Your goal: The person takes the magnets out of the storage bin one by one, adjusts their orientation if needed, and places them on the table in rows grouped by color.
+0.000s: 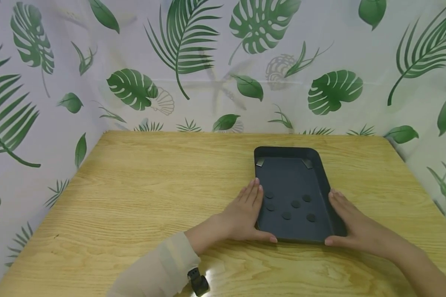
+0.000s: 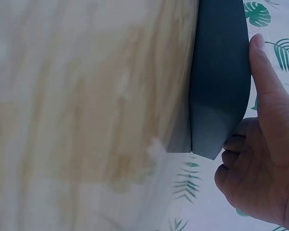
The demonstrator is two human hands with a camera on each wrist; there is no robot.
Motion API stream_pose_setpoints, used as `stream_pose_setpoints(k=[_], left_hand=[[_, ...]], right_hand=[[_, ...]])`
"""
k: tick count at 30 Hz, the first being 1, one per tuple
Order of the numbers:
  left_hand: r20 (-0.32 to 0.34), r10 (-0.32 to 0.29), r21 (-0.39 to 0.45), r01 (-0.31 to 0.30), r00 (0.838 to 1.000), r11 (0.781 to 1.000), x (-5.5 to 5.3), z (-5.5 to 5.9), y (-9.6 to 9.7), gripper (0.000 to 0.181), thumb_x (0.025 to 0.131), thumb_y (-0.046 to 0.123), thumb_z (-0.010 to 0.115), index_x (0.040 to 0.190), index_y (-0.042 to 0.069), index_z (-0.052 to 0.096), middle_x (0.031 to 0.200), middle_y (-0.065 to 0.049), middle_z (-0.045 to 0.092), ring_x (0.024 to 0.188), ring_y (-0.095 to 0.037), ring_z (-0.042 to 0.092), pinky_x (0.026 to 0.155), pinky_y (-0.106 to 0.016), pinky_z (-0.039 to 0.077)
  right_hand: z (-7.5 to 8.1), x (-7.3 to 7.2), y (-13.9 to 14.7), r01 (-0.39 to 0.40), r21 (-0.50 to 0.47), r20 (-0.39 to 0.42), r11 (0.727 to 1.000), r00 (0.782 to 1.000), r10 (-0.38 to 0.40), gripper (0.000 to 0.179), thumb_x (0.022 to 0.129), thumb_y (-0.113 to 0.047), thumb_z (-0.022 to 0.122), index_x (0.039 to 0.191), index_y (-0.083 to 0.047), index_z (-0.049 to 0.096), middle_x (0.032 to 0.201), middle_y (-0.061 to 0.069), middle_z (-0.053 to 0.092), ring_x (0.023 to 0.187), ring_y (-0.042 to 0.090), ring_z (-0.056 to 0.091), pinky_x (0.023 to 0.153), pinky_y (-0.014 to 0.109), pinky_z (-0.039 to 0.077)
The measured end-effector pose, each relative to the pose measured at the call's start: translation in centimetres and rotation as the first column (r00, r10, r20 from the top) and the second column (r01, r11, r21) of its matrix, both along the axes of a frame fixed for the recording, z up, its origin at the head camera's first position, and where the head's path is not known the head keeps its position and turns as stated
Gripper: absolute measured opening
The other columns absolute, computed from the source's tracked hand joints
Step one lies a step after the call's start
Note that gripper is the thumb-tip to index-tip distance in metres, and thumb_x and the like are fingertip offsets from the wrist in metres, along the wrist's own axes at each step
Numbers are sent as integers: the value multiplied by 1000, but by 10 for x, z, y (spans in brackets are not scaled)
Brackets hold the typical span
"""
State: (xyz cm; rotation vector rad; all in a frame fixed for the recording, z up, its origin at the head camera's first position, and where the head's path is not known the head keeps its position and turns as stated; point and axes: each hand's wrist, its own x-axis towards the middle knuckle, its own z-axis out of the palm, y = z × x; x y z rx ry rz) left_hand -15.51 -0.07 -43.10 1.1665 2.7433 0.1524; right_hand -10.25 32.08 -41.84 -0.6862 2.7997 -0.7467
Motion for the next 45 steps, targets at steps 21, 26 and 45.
stream_pose_setpoints(k=[21,26,45], left_hand=[[9,-5,7,5,1000,1000,-1,3,-34,122,76,83,40,149,-5,-2,154,-23,-15,143,-31,-18,116,-40,2],[51,-13,16,12,999,1000,-4,5,-46,120,79,76,48,148,-6,-4,153,-24,-18,142,-32,-19,116,-41,1],[98,-1,42,-3,995,999,-12,5,-82,119,79,75,49,148,-6,-6,154,-21,-20,142,-28,-20,117,-40,0]], right_hand=[[5,-5,-26,-57,-18,53,998,997,58,104,83,-38,70,152,-5,0,158,18,-6,145,32,-6,114,29,4],[5,-7,-33,-56,-3,69,998,996,56,103,84,-41,69,152,-5,1,158,16,-6,145,31,-6,109,57,18],[7,-17,-61,-102,43,76,994,992,98,103,84,-49,65,152,-5,2,159,14,-5,145,35,-2,105,62,22]])
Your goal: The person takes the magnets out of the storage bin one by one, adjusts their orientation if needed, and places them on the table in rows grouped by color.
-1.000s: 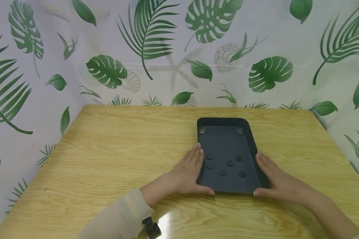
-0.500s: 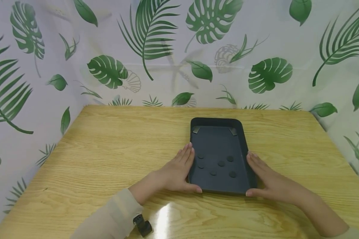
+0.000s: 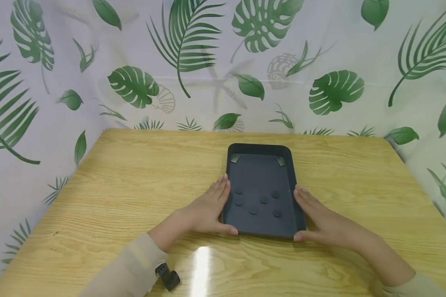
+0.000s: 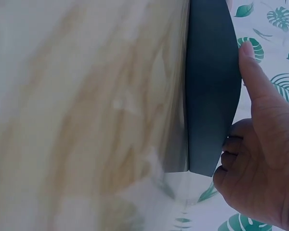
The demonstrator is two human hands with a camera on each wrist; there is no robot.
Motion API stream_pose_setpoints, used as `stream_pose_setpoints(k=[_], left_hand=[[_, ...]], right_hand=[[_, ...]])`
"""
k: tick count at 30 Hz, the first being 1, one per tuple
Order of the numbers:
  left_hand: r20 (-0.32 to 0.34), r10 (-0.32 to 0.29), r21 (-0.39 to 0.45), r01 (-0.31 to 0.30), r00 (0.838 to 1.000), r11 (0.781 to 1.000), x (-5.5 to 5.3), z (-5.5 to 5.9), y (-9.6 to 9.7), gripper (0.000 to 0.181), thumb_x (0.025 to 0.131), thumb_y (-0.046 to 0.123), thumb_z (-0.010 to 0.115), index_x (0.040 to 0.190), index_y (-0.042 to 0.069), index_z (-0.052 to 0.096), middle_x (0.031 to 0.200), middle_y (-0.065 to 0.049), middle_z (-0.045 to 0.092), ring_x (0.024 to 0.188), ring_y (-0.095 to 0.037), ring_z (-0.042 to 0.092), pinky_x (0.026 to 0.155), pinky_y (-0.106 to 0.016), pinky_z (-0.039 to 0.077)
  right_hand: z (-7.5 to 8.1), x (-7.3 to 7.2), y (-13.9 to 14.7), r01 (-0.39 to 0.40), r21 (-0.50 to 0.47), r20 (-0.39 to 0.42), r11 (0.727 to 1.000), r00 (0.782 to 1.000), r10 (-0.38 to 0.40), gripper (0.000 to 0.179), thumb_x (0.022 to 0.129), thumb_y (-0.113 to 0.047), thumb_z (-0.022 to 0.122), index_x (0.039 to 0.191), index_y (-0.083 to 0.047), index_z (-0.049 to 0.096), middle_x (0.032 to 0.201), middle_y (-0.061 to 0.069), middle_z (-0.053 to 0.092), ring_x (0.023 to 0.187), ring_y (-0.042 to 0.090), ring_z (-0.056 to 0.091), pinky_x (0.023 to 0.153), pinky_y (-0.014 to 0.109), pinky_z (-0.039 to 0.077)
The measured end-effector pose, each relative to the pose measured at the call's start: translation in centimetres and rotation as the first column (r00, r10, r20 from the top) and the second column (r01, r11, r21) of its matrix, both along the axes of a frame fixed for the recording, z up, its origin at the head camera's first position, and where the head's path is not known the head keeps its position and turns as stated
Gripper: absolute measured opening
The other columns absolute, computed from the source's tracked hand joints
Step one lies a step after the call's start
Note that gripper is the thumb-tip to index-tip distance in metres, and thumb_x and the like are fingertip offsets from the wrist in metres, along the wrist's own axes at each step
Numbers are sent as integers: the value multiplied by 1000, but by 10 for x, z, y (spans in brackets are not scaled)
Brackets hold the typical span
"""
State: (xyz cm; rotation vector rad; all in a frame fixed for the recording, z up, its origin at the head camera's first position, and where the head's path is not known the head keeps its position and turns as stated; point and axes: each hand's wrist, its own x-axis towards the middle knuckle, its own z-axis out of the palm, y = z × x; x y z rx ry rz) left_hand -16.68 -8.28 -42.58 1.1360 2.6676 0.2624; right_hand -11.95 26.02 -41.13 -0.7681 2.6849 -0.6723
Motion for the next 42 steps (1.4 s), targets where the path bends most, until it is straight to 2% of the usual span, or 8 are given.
stream_pose_setpoints(k=[12,20,24,30,33,36,39,42], left_hand=[[-6,7,17,-7,1000,1000,-1,3,-14,118,81,72,51,147,-8,-4,154,-23,-18,143,-33,-16,117,-41,1],[33,10,45,-11,999,999,2,2,-17,118,81,73,48,147,-6,-8,153,-21,-22,143,-31,-18,116,-41,1],[42,9,52,-11,999,999,3,2,-17,117,82,72,50,147,-7,-8,153,-22,-22,143,-32,-18,116,-42,1],[86,17,60,-22,996,998,3,2,-17,117,83,70,51,147,-7,-9,152,-22,-24,142,-32,-20,116,-44,1],[106,29,49,-34,994,998,2,2,-17,117,83,69,52,147,-5,-12,152,-20,-27,141,-29,-24,116,-42,-1],[113,37,40,-42,993,998,1,4,-17,117,82,69,52,146,-4,-14,152,-18,-28,140,-26,-26,116,-41,-2],[120,43,40,-48,992,998,1,5,-18,117,82,69,53,147,-3,-14,152,-18,-29,140,-24,-27,116,-40,-2],[123,45,46,-51,991,998,0,5,-18,117,82,68,54,147,-3,-14,152,-17,-28,140,-24,-27,116,-40,-2]], right_hand=[[-6,-6,-11,-17,-27,-13,999,1000,16,103,85,-47,65,152,-5,0,158,14,-7,144,36,-3,107,60,19],[-13,-3,-14,21,-190,90,982,996,-4,112,81,-35,73,151,-6,-10,155,22,-13,142,43,-10,104,68,13],[-20,-1,-17,37,-234,93,972,996,-16,113,82,-34,73,150,-8,-13,155,21,-18,141,43,-14,104,69,9],[-25,-2,-25,67,-183,60,981,997,-57,116,81,-42,71,148,-5,-17,154,19,-23,141,38,-18,105,67,11],[-24,-2,-29,92,-115,35,989,995,-88,118,81,-48,69,148,-4,-16,154,18,-23,142,35,-19,107,64,12],[-20,-2,-34,103,8,-55,995,993,-102,116,81,-57,64,148,3,-9,155,21,-16,143,36,-14,112,57,9],[-17,0,-37,117,124,-156,985,983,-97,114,81,-63,59,147,9,0,155,26,-6,144,38,-6,115,49,2],[-14,2,-40,135,173,-209,976,973,-97,114,81,-66,56,147,11,4,154,28,-1,143,40,-2,116,45,-1]])
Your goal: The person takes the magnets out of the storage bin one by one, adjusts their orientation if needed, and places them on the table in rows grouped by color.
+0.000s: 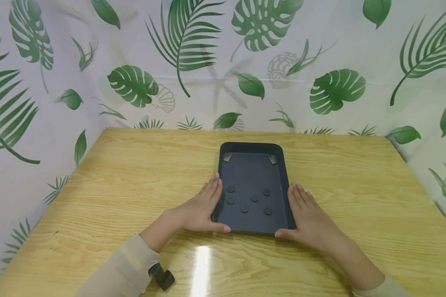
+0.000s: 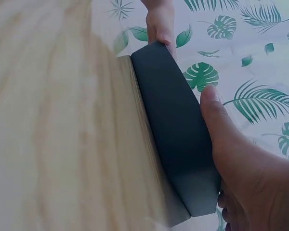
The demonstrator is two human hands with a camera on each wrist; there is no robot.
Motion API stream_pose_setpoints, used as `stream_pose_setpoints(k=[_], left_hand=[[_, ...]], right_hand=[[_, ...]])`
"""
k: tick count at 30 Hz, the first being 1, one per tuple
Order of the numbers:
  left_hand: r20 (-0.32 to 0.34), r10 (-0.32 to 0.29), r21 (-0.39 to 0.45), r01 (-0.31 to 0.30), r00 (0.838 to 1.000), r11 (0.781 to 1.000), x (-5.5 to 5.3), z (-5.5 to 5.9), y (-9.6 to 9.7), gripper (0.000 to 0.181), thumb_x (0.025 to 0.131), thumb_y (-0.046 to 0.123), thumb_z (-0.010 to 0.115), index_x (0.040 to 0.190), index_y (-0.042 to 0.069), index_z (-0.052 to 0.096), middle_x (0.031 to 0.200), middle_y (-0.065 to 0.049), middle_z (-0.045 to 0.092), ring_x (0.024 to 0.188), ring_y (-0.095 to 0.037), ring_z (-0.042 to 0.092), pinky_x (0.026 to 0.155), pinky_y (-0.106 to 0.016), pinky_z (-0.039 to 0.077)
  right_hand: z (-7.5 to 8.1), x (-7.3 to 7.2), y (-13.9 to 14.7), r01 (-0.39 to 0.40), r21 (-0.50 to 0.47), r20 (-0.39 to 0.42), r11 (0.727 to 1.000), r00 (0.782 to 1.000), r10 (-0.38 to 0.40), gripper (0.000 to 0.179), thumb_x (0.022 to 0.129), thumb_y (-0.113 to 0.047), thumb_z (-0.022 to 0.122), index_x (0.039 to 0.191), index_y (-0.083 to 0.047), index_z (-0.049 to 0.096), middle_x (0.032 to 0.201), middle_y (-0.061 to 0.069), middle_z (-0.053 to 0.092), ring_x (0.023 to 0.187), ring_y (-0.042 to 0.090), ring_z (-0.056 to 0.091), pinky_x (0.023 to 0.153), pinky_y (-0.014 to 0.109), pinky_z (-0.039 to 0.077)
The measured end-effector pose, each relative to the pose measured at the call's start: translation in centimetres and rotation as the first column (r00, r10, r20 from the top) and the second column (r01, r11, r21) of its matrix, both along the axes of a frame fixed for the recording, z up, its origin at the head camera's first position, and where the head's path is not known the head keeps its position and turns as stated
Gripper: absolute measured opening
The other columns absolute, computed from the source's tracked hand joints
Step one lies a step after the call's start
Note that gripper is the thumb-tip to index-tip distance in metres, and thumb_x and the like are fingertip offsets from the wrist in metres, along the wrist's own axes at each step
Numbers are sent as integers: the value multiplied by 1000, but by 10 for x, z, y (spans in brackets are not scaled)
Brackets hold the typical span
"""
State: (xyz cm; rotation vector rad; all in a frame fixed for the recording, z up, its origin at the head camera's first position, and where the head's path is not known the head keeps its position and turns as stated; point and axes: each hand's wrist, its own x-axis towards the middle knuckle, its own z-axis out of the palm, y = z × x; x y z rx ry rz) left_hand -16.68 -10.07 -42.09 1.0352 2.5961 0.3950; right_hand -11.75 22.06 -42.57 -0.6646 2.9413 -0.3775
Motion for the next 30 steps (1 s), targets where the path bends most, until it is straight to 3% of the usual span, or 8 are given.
stream_pose_setpoints(k=[6,12,18,24,30], left_hand=[[1,-5,6,5,1000,1000,0,0,0,117,82,68,54,147,-4,-14,152,-18,-28,140,-24,-27,116,-40,-2],[7,-15,17,15,1000,1000,0,2,-2,118,82,69,53,146,-4,-14,151,-19,-28,139,-24,-28,116,-42,-2],[-1,-39,43,39,999,998,-2,-1,-5,124,75,85,36,146,-4,-14,151,-19,-29,140,-26,-27,116,-42,-2],[32,-59,83,56,998,995,-4,-3,-8,130,67,92,24,145,-4,-16,151,-19,-30,139,-27,-28,115,-44,-3],[49,-81,98,76,996,992,-8,0,-10,124,71,89,20,146,-3,-17,151,-19,-30,140,-27,-27,115,-44,-4]], right_hand=[[-1,3,0,24,22,-44,999,999,-23,115,79,-69,55,146,12,8,154,30,3,143,41,2,116,47,2],[-1,3,0,13,38,-53,999,999,-11,113,81,-68,54,147,11,7,154,28,3,144,40,2,116,43,-2],[0,3,-1,0,43,-80,999,997,4,112,82,-69,52,146,12,10,154,29,5,143,41,5,117,43,1],[1,3,-2,0,37,-60,999,998,3,110,84,-67,51,147,12,8,154,29,3,143,41,4,116,45,4],[0,4,-2,-13,34,-76,999,997,15,109,84,-66,52,146,13,8,153,30,3,143,40,1,116,42,-2]])
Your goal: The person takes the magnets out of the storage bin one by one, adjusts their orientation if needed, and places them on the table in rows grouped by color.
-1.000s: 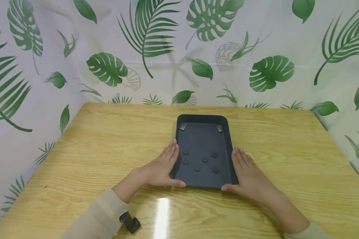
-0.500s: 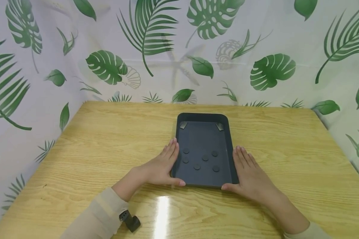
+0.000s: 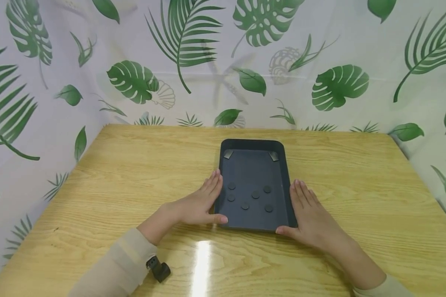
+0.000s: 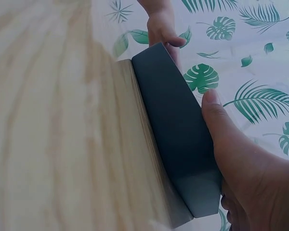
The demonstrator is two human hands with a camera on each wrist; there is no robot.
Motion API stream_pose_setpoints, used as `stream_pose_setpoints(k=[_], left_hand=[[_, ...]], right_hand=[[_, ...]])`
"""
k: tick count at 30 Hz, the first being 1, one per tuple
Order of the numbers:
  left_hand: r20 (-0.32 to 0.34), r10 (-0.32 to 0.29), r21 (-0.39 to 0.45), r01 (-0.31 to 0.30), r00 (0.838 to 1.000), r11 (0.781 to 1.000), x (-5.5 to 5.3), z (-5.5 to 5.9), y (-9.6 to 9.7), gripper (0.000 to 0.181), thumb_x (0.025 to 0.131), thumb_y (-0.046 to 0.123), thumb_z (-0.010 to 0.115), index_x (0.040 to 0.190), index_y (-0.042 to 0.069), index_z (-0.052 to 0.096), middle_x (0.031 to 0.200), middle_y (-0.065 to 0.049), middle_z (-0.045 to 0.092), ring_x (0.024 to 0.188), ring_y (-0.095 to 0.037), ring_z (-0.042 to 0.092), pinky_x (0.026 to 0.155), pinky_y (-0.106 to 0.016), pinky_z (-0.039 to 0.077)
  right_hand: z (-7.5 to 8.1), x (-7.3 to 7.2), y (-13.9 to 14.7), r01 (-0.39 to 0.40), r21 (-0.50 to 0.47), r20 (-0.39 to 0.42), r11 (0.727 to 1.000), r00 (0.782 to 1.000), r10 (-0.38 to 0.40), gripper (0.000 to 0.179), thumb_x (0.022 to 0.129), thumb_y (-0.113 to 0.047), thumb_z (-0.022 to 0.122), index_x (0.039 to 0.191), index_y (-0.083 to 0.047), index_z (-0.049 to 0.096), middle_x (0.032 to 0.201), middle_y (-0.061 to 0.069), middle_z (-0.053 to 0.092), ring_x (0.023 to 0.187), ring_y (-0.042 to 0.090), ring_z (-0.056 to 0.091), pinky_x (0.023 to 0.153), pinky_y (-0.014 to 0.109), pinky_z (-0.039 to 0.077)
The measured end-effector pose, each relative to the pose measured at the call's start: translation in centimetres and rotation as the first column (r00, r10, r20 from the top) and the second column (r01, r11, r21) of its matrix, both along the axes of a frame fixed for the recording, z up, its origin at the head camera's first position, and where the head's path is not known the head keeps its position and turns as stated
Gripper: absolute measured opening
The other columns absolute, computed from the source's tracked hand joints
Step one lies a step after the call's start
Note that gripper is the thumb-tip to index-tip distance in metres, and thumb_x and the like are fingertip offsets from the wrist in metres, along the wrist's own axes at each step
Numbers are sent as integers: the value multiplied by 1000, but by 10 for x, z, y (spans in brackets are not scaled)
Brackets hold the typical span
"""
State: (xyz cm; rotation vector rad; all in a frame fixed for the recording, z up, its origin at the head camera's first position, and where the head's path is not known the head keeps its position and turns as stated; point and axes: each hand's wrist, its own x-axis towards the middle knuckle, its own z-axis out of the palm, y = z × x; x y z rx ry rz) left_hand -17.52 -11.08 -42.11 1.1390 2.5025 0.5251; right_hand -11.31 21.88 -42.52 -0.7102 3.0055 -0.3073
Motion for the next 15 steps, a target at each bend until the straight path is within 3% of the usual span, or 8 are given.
stream_pose_setpoints(k=[9,12,15], left_hand=[[-139,-70,-56,62,988,997,-9,7,3,105,85,76,25,149,-3,0,156,-18,-13,144,-22,-15,117,-39,4],[-156,-87,-42,82,984,996,-13,9,4,92,92,66,35,150,0,8,158,-16,-5,145,-27,-6,116,-42,7],[-129,-84,18,87,988,996,-18,12,5,81,94,54,46,150,5,16,158,-10,3,146,-29,4,116,-43,9]], right_hand=[[-2,-1,3,9,23,15,1000,1000,-9,110,84,-65,53,146,12,6,154,28,-3,143,40,-2,116,44,-2],[-4,-2,3,5,23,21,1000,1000,-6,110,84,-65,53,147,11,5,154,25,-8,143,39,-5,116,44,-3],[-4,-2,3,5,19,20,1000,1000,-6,110,84,-65,53,147,11,4,154,23,-11,144,39,-6,116,44,-4]])
